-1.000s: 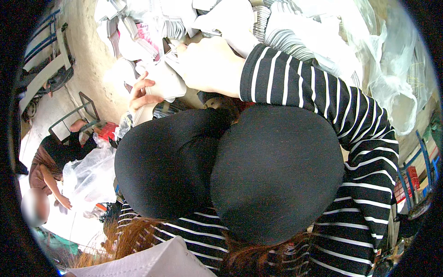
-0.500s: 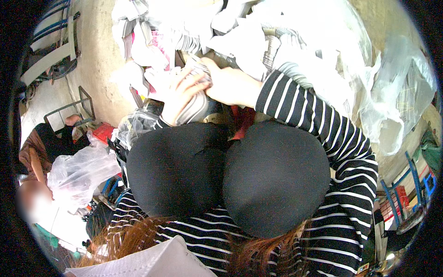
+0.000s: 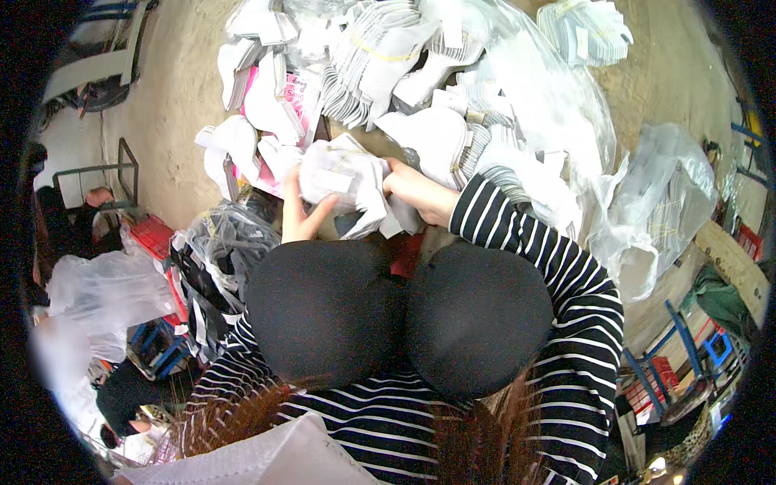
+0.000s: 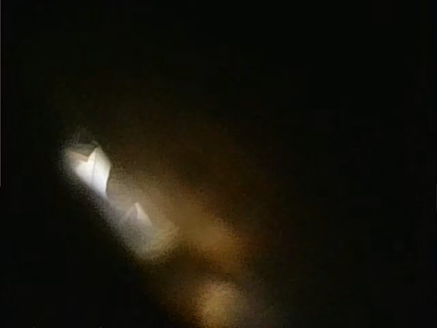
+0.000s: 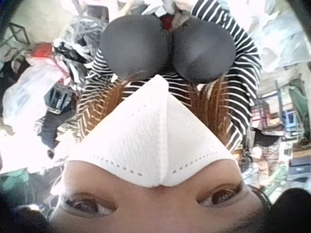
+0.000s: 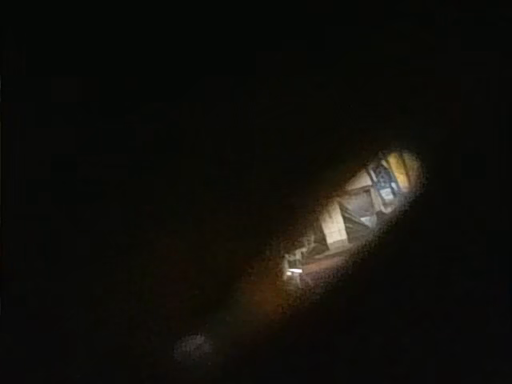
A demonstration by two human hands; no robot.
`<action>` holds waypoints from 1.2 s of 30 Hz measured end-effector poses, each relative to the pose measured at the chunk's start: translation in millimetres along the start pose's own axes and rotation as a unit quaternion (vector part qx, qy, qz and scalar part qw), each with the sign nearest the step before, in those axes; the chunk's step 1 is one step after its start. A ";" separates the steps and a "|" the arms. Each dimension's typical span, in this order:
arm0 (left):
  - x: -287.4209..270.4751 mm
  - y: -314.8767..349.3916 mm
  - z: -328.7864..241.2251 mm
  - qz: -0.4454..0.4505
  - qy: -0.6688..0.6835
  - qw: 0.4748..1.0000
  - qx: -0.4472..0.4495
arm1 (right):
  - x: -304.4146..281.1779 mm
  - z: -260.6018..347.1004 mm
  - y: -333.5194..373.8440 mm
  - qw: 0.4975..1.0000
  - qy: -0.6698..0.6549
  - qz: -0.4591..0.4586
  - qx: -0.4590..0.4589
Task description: The person sits on the floor and sorts through a large pile of white paper items, picking them up, separating them, and placing them into plastic bags. The person handles the items by hand, occasionally bundling them with rubber bands.
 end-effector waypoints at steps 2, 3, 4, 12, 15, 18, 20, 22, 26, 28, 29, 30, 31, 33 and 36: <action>6.8 -8.5 -20.8 0.023 -0.174 0.983 0.049 | -6.4 8.6 2.0 0.995 0.081 -0.029 -0.042; 8.0 -10.8 -22.4 0.015 -0.164 0.985 0.050 | -7.0 10.2 2.5 0.997 0.072 0.012 -0.038; 9.6 -13.3 -23.6 0.007 -0.154 0.987 0.051 | -10.8 18.9 5.4 0.984 0.148 0.000 -0.103; -36.2 -73.5 -54.5 -0.048 -0.076 0.994 0.054 | 4.6 122.5 33.2 0.956 0.255 0.035 -0.144; -23.8 -129.6 -50.2 -0.020 0.094 0.995 0.038 | 7.4 124.9 34.6 0.970 0.024 -0.074 -0.232; 3.5 -174.6 -15.3 -0.010 0.025 0.999 0.038 | 10.9 107.6 2.1 0.977 0.024 -0.025 -0.208; 22.3 -188.1 -19.2 -0.014 -0.049 0.999 0.014 | 2.2 103.5 -13.3 0.972 0.037 -0.022 -0.229; 30.3 -179.2 -31.3 -0.004 -0.076 0.996 -0.055 | -7.5 96.7 -18.9 0.948 0.108 -0.105 -0.280; 14.6 -158.8 -82.0 -0.010 -0.148 0.987 0.056 | -10.7 82.8 -16.7 0.885 0.206 -0.219 -0.356; 14.5 -156.0 -95.1 0.005 -0.021 0.991 0.133 | -3.1 85.7 -17.6 0.907 0.082 -0.177 -0.372; 18.6 -148.9 -117.3 -0.004 -0.032 0.987 0.156 | -9.5 84.9 -16.1 0.913 -0.019 -0.146 -0.379; 12.2 -140.4 -140.8 -0.020 -0.120 0.973 0.194 | -9.1 89.9 -11.2 0.900 -0.066 -0.114 -0.415; 8.3 -136.1 -152.2 -0.023 -0.142 0.969 0.199 | -7.8 99.4 -1.6 0.881 -0.103 -0.117 -0.446; -2.5 -133.2 -162.4 0.005 -0.176 0.966 0.191 | 2.4 111.3 13.4 0.891 -0.145 -0.138 -0.408; -10.3 -131.0 -184.1 0.018 -0.167 0.962 0.215 | -15.8 117.2 15.0 0.907 -0.121 -0.146 -0.376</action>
Point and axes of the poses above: each hand's wrist, its own y-axis away from the middle knuckle, its own x-axis out of the palm, z = x × y, the point moved 7 cm from there along -y, towards the middle knuckle, and after that the axes turned 12 degrees about -y, right-handed, at the moved point
